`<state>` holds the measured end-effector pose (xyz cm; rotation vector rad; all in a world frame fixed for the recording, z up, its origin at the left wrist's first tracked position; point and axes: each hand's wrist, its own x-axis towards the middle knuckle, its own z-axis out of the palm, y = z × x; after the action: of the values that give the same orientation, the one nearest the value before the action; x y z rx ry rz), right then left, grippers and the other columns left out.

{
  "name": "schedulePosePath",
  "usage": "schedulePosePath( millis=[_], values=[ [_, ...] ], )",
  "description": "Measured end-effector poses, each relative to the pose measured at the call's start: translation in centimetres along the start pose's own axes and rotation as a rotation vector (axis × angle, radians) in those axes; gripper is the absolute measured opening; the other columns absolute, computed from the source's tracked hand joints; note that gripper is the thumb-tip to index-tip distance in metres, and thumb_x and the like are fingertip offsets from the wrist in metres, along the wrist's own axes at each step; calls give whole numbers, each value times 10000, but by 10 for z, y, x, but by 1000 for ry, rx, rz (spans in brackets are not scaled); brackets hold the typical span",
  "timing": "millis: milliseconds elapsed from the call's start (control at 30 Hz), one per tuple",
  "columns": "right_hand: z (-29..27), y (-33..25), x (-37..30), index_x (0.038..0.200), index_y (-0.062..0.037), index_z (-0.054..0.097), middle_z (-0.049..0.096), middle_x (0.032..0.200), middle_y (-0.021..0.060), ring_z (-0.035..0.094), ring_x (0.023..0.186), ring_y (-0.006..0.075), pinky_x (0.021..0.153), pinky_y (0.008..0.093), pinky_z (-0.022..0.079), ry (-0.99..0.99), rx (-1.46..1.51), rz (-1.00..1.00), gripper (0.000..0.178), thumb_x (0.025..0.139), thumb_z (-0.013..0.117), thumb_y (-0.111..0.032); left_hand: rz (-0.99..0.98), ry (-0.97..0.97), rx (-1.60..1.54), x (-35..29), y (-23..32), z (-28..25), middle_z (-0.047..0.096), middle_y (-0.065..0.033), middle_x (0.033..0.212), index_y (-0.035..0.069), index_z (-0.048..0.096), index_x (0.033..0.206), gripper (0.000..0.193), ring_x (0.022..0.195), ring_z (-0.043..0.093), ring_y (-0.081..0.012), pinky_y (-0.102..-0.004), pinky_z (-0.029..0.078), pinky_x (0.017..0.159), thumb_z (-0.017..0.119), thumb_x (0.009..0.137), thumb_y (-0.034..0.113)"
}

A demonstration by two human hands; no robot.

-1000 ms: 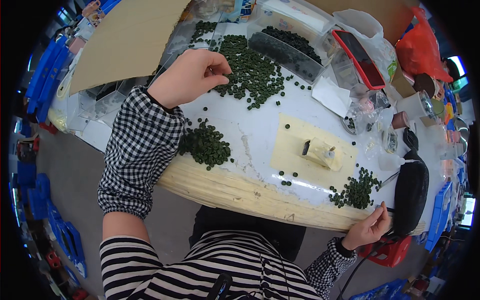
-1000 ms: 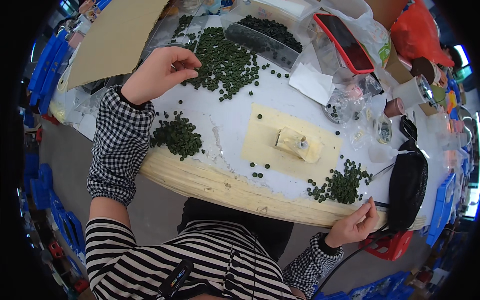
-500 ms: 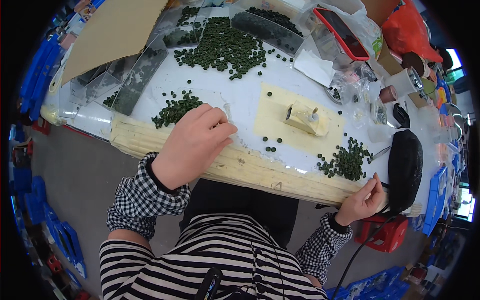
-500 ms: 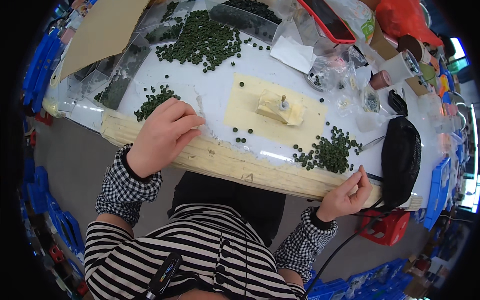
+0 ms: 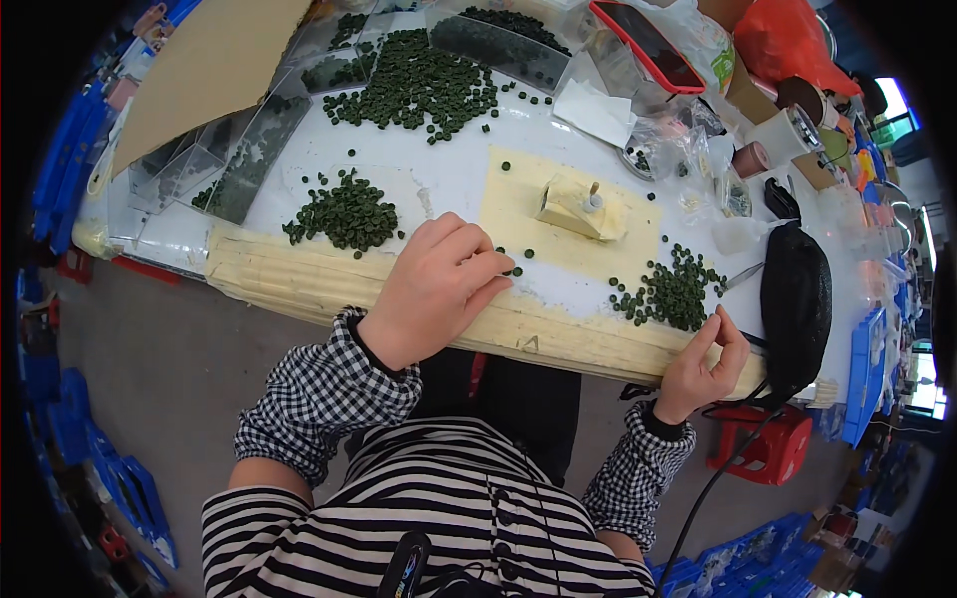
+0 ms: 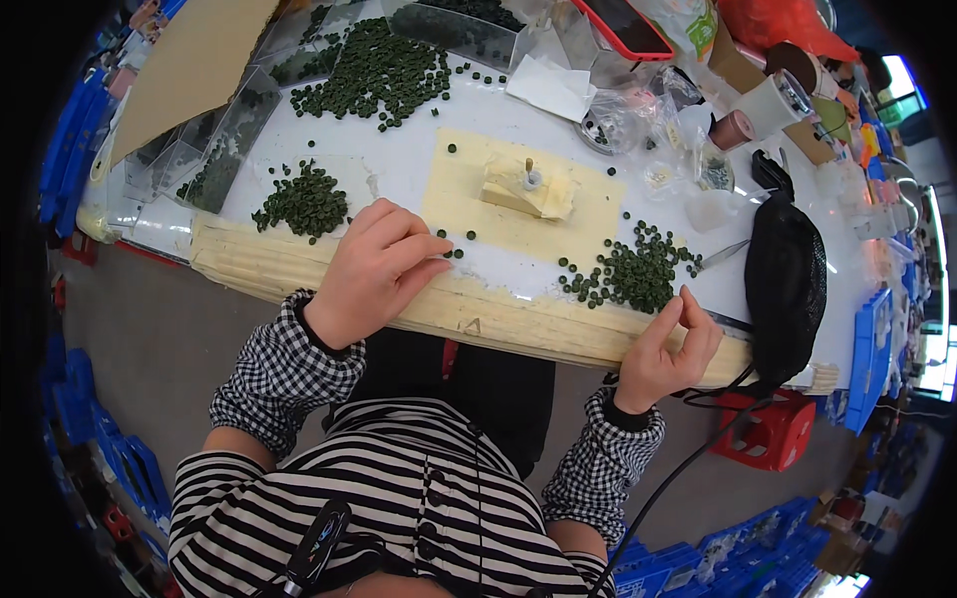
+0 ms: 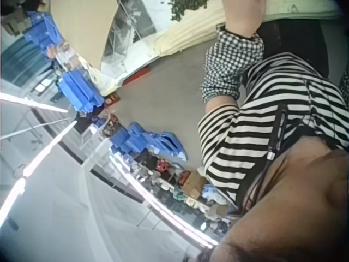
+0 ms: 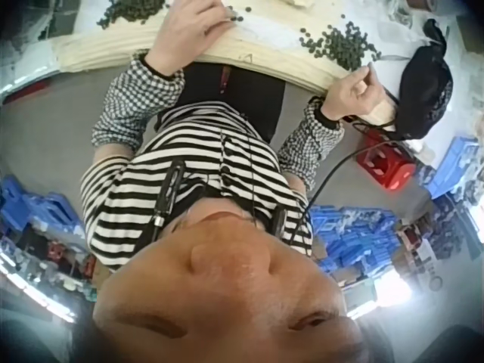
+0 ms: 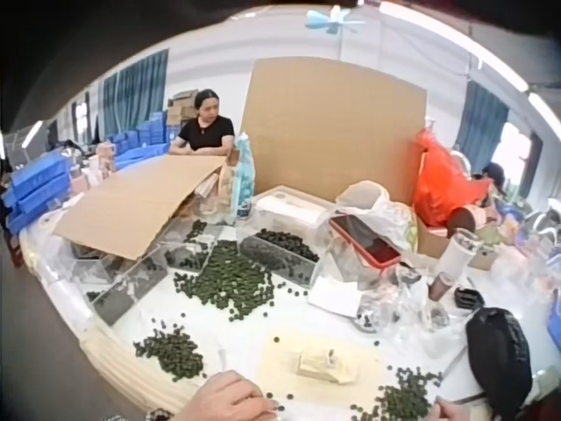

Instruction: Placing small green plastic components onto a white base part at a factory workstation.

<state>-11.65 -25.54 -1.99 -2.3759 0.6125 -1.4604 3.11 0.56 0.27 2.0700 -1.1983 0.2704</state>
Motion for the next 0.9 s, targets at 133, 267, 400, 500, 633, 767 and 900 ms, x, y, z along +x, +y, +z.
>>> schedulePosePath(
  millis=[133,267,400,500,633,767,900],
  values=[
    [-1,0,0,957,31,668,609,841,85,533,734,189,677,309,439,-12,-14,-4,129,839,618,45,18,-3,-5,2,-1,5,565,-40,796,60,671,877,163,777,521,-225,-333,432,704,730,725,56],
    [0,-2,1,944,22,672,596,830,77,529,746,201,679,320,437,-26,-22,-14,129,823,635,44,18,5,9,2,-2,8,569,-41,793,60,673,874,165,770,520,-225,-333,428,695,735,721,61],
    [1,-12,3,924,-18,682,587,824,68,524,787,231,713,341,424,-174,-47,-172,153,775,686,16,-17,71,38,-1,0,7,554,-31,795,72,662,856,131,781,516,-222,-341,423,706,725,742,88],
    [8,-36,6,893,-53,682,583,820,60,517,826,245,757,360,405,-375,47,-202,156,744,729,-48,-101,174,23,-5,-4,2,569,-40,787,62,662,860,145,771,522,-231,-343,430,690,729,733,47],
    [19,-54,11,875,-68,674,576,828,49,508,873,244,818,385,383,-518,38,-201,141,753,734,-105,-143,249,62,-16,-8,-8,590,-66,811,32,673,893,188,782,522,-235,-322,433,675,715,720,-28],
    [28,-64,12,862,-76,661,567,821,44,509,869,251,839,395,378,-507,-34,-247,150,737,738,-107,-162,290,98,-16,-6,-9,599,-65,848,37,680,916,201,815,529,-239,-323,441,705,714,728,-27],
    [34,-69,9,864,-77,658,565,818,37,509,868,251,848,396,378,-543,31,-262,158,734,738,-116,-169,302,161,-20,-12,-13,606,-68,867,38,683,925,203,830,535,-242,-327,441,720,714,734,-24]
  ],
)
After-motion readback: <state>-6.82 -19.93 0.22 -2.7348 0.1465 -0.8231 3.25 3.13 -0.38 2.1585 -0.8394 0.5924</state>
